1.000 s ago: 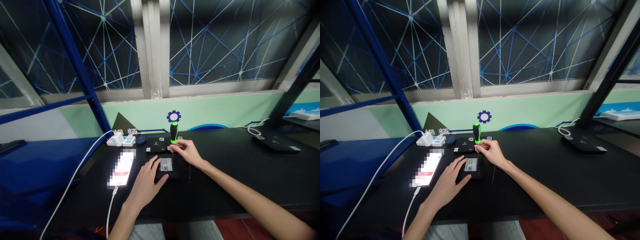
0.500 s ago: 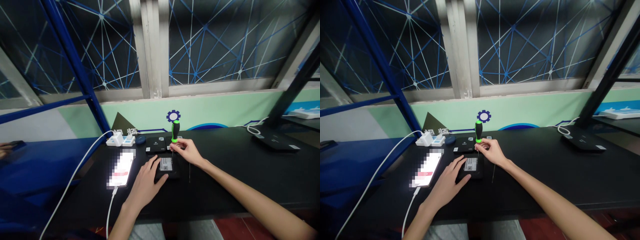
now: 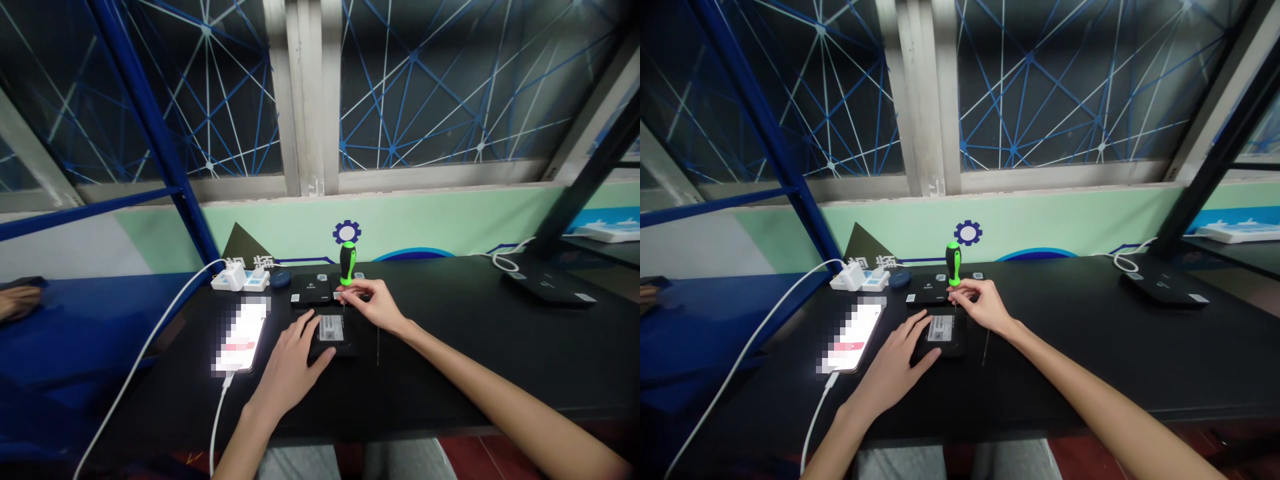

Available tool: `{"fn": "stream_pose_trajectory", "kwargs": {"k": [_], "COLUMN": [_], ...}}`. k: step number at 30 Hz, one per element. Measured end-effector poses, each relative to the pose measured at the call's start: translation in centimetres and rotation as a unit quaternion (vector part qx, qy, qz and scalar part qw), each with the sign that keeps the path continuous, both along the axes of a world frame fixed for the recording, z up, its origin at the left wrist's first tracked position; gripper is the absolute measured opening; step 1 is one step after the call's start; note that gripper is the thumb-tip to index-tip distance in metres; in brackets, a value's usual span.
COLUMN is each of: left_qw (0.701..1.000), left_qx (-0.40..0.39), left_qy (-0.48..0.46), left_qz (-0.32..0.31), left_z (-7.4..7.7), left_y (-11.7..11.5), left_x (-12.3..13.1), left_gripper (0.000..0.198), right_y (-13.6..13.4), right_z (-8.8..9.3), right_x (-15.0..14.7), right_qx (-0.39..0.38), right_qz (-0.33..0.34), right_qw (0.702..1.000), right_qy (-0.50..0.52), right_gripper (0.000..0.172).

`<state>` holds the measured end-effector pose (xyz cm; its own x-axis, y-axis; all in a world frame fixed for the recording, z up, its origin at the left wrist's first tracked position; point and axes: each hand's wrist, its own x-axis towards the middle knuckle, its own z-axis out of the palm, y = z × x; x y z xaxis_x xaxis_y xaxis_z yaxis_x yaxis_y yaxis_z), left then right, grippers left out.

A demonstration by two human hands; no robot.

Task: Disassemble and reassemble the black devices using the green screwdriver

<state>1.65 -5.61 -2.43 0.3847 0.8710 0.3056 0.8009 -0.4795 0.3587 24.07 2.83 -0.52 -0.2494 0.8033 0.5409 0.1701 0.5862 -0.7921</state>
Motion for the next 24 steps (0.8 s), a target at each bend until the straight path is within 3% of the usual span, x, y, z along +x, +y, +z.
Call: {"fn": "stream_pose_trajectory", "kwargs": {"k": [17,24], "left_qw": [1.000,1.000], "left_qx": [-0.003,-0.002], "left_qy": [-0.002,0.001], "left_qz": [0.003,0.000], "left_z": [0.09,0.01], "left_y": [0.08,0.11], "left_x": [0.09,-0.07], "left_gripper": [0.051,0.052], "right_y": [0.28,0.20], "right_z": [-0.33,-0.09], "right_x": [-0.09,0.21], "right_qx": [0.009,0.018], "right_qz": [-0.042,0.004], "right_qw": [0.999,1.000], "right_qy": [0.001,-0.023], "right_gripper": [0.025,0.020]}}
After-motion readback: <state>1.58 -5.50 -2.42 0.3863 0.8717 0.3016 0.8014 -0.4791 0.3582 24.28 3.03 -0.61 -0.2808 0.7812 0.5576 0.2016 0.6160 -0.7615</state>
